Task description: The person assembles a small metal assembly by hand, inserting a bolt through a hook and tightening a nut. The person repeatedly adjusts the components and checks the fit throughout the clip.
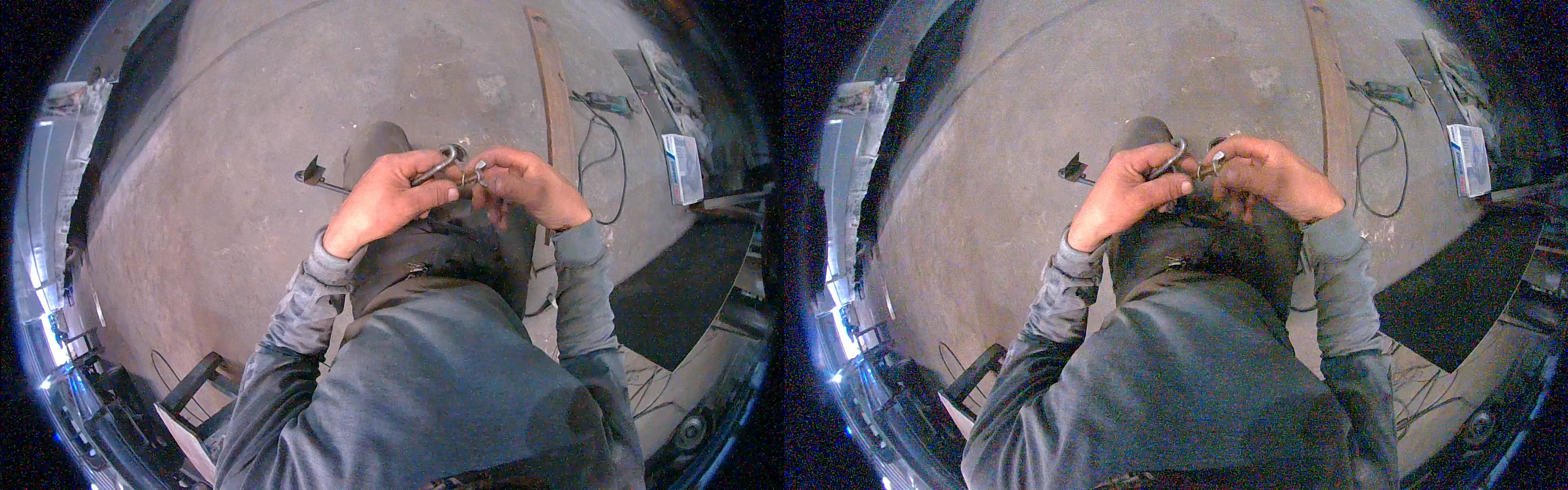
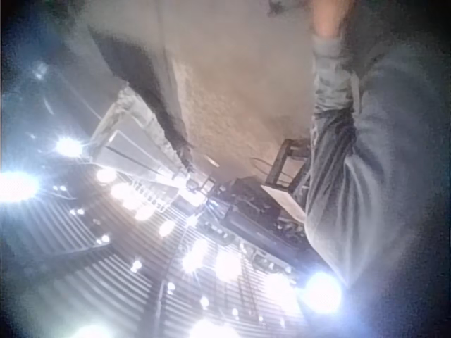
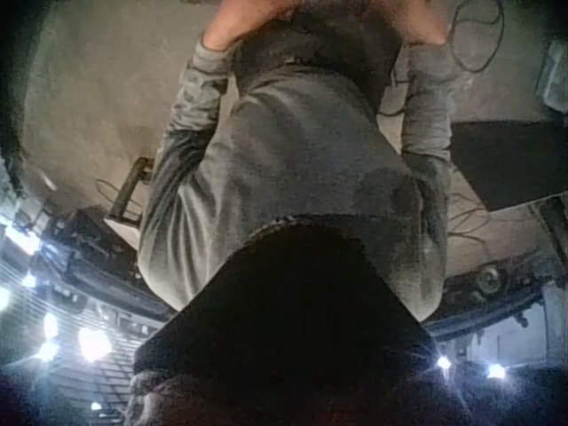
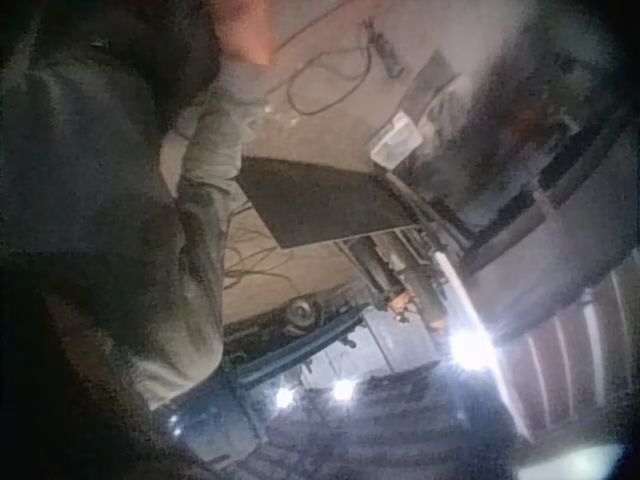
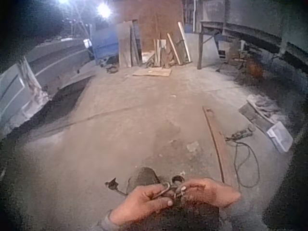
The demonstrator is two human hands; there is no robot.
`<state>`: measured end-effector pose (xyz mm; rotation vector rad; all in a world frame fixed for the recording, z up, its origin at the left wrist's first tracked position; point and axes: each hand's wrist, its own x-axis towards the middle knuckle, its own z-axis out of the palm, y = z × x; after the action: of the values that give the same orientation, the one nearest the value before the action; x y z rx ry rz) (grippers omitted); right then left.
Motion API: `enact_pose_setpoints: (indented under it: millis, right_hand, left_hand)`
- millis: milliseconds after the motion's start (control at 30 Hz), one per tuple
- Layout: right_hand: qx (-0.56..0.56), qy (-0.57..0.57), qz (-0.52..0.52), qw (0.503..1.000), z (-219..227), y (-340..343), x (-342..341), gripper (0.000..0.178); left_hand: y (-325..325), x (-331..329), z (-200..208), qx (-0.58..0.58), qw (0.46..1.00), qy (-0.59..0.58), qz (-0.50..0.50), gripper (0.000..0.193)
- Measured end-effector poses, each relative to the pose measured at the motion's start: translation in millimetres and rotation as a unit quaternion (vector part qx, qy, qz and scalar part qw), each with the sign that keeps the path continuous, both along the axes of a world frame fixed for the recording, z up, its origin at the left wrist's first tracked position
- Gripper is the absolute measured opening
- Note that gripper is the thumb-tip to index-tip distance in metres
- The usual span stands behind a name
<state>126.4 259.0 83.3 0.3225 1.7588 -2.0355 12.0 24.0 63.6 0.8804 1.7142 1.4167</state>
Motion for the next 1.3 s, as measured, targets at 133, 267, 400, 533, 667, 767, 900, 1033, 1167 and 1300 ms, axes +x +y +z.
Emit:
enact_pose_setpoints:
  millis: [133,267,400,533,667,767,900,1033,1167,1300]
  right_hand:
    - [0.029,0.105,0.011,0.994,-11.1,0.6,0.7,0.03]
    - [0.017,0.167,-0.078,0.983,-25.8,2.4,0.3,0.03]
    - [-0.02,0.082,-0.088,0.993,-0.6,-11.3,-0.5,0.033]
    - [0.035,0.111,-0.056,0.992,-12.5,-24.8,-1.0,0.033]
    - [0.051,0.102,-0.057,0.992,-12.0,-22.5,-0.9,0.029]
    - [0.1,0.151,-0.039,0.983,-9.3,-16.0,2.5,0.03]
    - [0.041,0.078,-0.097,0.991,4.8,-22.1,1.0,0.03]
    - [0.084,0.057,-0.065,0.993,1.2,-19.1,5.2,0.027]
    - [0.14,0.157,-0.052,0.976,-14.7,-6.3,7.4,0.013]
    - [0.064,0.185,-0.11,0.974,-17.6,-15.7,3.4,0.019]
  left_hand:
    - [0.3,-1.4,15.3,-0.02,0.995,-0.094,-0.028,0.022]
    - [0.8,0.9,21.3,-0.02,0.994,-0.106,-0.029,0.021]
    - [-0.2,1.3,17.5,-0.032,0.998,-0.047,0.003,0.02]
    - [2.4,1.2,16.3,-0.029,0.996,-0.087,-0.005,0.019]
    - [5.1,3.5,18.4,-0.026,0.997,-0.067,-0.013,0.017]
    - [6.2,2.0,16.4,-0.008,0.995,-0.092,-0.04,0.016]
    - [3.4,-0.9,15.0,-0.006,0.998,-0.056,-0.035,0.02]
    - [-2.8,0.8,8.3,-0.049,0.994,0.081,-0.046,0.026]
    - [-2.2,5.7,-14.3,0.013,0.998,-0.004,-0.069,0.027]
    - [-2.6,3.1,-18.1,0.066,0.994,-0.072,-0.05,0.022]
